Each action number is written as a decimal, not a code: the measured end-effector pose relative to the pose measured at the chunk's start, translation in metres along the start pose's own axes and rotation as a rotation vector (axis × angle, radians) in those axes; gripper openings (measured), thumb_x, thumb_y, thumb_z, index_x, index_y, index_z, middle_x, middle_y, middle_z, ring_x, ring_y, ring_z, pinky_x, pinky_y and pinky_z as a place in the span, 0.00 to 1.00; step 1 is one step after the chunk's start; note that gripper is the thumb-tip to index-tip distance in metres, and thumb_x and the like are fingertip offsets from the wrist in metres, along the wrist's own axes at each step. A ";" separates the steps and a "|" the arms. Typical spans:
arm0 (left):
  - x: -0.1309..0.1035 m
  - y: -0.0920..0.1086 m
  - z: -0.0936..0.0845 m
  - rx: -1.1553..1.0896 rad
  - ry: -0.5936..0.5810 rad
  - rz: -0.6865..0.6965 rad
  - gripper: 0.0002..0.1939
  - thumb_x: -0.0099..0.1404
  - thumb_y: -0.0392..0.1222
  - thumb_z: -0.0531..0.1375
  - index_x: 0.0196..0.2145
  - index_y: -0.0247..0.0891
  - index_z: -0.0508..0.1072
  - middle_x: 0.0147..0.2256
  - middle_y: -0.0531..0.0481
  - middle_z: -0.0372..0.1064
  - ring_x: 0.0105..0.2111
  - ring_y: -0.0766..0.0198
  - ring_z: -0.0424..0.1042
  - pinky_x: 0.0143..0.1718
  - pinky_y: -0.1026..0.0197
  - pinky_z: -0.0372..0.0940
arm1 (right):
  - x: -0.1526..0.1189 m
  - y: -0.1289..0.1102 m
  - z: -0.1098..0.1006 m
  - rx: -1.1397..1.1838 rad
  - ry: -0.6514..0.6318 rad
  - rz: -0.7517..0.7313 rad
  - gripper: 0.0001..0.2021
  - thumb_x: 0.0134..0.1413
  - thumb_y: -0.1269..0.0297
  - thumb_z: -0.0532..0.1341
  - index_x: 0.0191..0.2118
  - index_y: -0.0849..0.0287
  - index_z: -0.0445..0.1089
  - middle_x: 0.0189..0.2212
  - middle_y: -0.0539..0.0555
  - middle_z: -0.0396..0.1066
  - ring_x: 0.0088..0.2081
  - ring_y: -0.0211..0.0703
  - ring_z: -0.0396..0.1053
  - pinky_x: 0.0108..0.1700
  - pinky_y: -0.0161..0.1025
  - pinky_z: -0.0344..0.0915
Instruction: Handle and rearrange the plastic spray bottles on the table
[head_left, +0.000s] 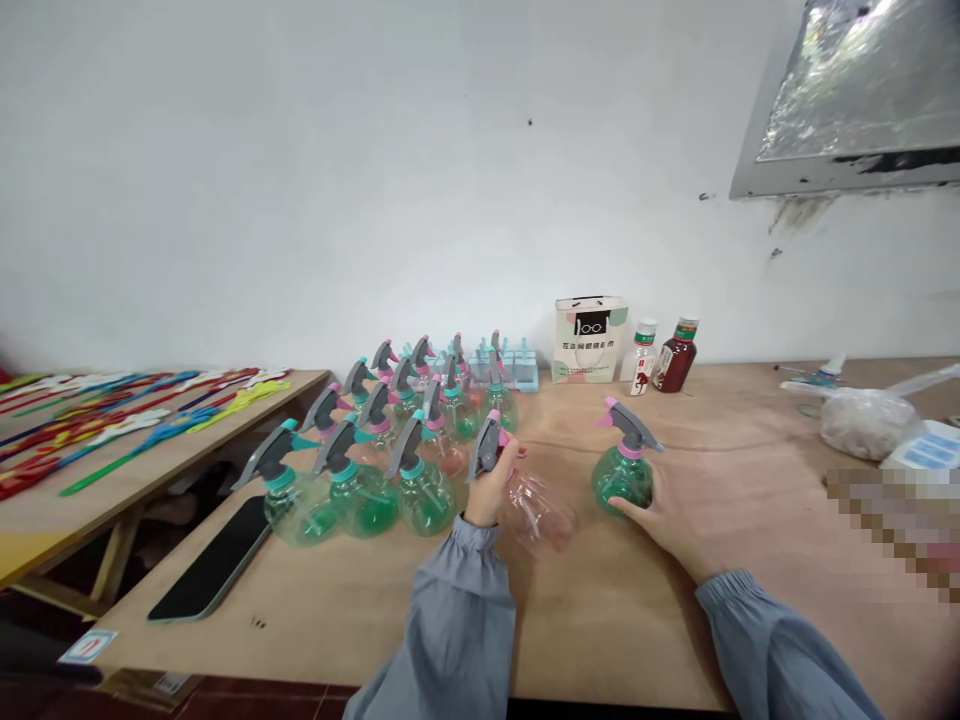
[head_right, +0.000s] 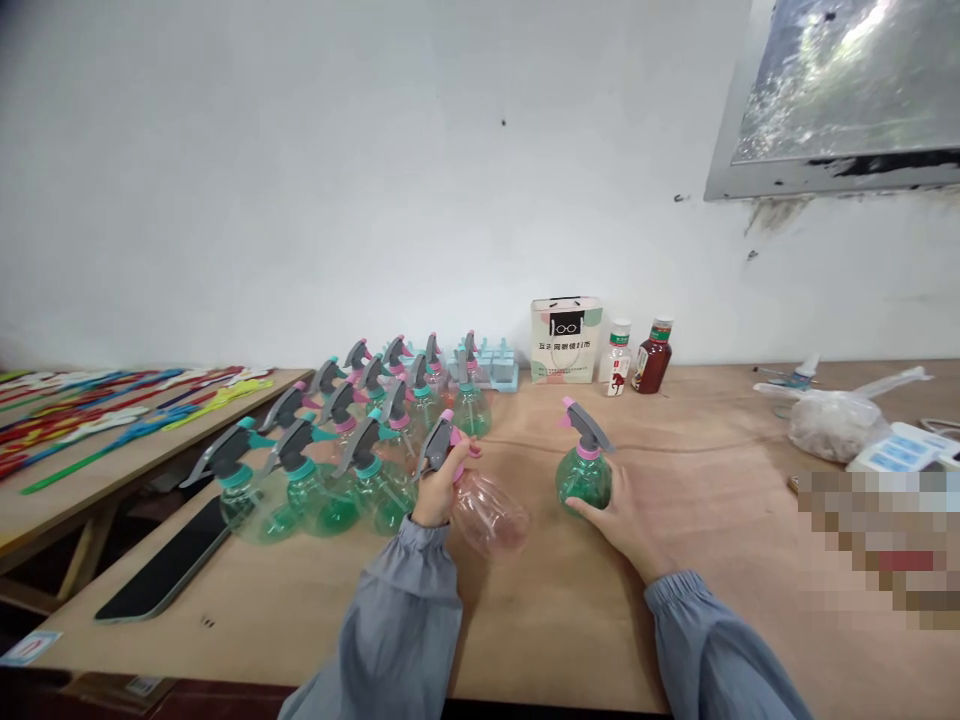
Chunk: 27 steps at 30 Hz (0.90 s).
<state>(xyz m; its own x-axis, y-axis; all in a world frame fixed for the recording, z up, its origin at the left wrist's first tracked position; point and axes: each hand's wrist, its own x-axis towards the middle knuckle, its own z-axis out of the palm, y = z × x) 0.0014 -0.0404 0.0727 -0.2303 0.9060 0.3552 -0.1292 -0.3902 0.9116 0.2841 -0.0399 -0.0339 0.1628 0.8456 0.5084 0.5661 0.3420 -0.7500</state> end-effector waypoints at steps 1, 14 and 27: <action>0.000 0.002 0.001 0.027 0.032 0.016 0.15 0.55 0.54 0.66 0.27 0.39 0.75 0.27 0.52 0.74 0.33 0.62 0.76 0.42 0.59 0.70 | 0.000 0.001 0.001 0.010 -0.001 0.014 0.39 0.43 0.41 0.68 0.59 0.52 0.60 0.53 0.59 0.66 0.58 0.61 0.65 0.60 0.61 0.63; -0.009 0.015 0.003 0.147 -0.036 0.062 0.18 0.56 0.58 0.64 0.23 0.40 0.74 0.25 0.49 0.74 0.31 0.60 0.75 0.43 0.56 0.70 | -0.003 -0.003 0.002 0.064 -0.003 0.040 0.39 0.44 0.41 0.68 0.59 0.53 0.59 0.55 0.61 0.65 0.60 0.62 0.63 0.61 0.63 0.60; -0.001 0.010 -0.006 0.122 -0.084 0.085 0.14 0.58 0.54 0.63 0.25 0.41 0.74 0.27 0.50 0.73 0.33 0.59 0.75 0.44 0.56 0.69 | -0.005 -0.007 0.001 0.034 -0.007 0.028 0.42 0.45 0.41 0.67 0.62 0.54 0.56 0.58 0.62 0.63 0.61 0.61 0.61 0.62 0.61 0.60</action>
<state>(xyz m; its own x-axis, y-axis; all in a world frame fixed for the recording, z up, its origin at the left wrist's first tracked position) -0.0057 -0.0463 0.0799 -0.1533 0.8833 0.4431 0.0067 -0.4474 0.8943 0.2785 -0.0461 -0.0314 0.1727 0.8578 0.4840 0.5340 0.3314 -0.7778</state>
